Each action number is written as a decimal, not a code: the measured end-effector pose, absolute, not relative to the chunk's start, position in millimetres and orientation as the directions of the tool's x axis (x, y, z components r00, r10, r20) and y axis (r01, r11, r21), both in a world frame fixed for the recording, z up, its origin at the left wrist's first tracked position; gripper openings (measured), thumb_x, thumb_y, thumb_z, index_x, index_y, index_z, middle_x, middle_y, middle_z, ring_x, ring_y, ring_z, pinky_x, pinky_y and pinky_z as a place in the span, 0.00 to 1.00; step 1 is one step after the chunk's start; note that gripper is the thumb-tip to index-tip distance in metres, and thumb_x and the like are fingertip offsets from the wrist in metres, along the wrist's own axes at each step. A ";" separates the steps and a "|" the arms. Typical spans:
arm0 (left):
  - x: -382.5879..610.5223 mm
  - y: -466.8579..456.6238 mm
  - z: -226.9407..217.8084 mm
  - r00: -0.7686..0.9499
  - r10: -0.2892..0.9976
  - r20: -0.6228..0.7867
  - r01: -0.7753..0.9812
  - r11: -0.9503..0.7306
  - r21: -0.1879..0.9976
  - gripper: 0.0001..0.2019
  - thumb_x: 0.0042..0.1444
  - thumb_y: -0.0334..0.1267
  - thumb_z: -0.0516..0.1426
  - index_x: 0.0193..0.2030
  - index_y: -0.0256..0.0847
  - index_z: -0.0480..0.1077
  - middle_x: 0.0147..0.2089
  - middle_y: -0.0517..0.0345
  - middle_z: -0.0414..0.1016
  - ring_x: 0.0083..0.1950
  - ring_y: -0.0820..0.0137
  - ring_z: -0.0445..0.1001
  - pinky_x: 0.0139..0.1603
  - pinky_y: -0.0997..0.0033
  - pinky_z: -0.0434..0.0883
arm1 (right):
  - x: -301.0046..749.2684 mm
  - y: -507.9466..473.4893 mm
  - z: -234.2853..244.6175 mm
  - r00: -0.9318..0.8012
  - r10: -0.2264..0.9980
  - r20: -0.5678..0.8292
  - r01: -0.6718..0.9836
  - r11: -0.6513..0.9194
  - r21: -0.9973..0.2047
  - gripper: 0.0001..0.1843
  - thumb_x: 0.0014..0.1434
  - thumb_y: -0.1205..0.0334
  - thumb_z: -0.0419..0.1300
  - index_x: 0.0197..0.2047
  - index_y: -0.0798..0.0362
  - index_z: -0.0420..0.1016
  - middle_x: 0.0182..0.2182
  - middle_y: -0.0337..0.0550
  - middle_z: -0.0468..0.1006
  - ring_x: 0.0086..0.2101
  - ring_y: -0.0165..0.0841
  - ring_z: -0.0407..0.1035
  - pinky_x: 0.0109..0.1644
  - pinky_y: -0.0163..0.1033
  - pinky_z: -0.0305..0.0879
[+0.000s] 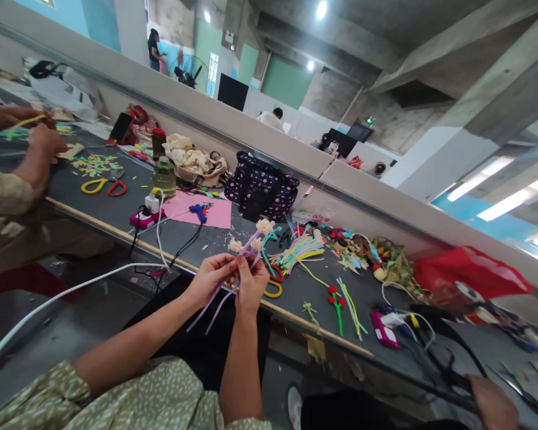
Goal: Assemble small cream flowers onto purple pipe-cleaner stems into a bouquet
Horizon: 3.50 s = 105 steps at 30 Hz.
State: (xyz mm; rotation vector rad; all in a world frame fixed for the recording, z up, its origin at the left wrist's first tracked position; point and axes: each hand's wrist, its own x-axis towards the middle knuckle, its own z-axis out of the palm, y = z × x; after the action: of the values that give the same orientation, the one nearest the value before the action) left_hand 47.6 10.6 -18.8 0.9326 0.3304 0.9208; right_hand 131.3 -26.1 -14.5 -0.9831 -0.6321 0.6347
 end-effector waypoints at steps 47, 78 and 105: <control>43.3 22.3 -22.9 0.668 0.732 0.133 -0.410 0.213 0.887 0.14 0.47 0.44 0.65 0.33 0.34 0.74 0.28 0.58 0.73 0.28 0.76 0.67 0.31 0.76 0.62 | 141.0 -31.1 -21.9 0.700 0.697 0.155 -0.109 0.318 -0.942 0.17 0.45 0.53 0.68 0.31 0.56 0.72 0.23 0.36 0.70 0.21 0.23 0.60 0.25 0.31 0.59; 49.8 9.6 -15.3 0.553 0.829 0.084 -0.609 0.334 0.719 0.13 0.41 0.39 0.68 0.32 0.33 0.74 0.28 0.56 0.76 0.26 0.75 0.72 0.30 0.75 0.68 | 148.3 -63.3 7.7 0.454 0.715 0.532 0.558 0.238 -0.795 0.13 0.58 0.55 0.58 0.36 0.54 0.79 0.30 0.42 0.77 0.31 0.31 0.68 0.38 0.36 0.64; 49.6 2.3 -12.1 0.524 0.841 0.136 -0.608 0.258 0.751 0.15 0.43 0.43 0.67 0.34 0.36 0.73 0.26 0.60 0.72 0.25 0.76 0.68 0.30 0.75 0.65 | 131.3 -45.7 -3.0 0.665 0.613 0.427 0.330 0.272 -0.904 0.14 0.53 0.53 0.62 0.32 0.57 0.76 0.26 0.40 0.76 0.25 0.28 0.66 0.31 0.34 0.65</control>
State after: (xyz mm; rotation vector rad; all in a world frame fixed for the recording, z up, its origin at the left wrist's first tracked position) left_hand 49.6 2.3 -12.1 0.8504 0.3195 1.0052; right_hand 131.3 -45.7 -3.0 -1.3283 -0.8858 0.2290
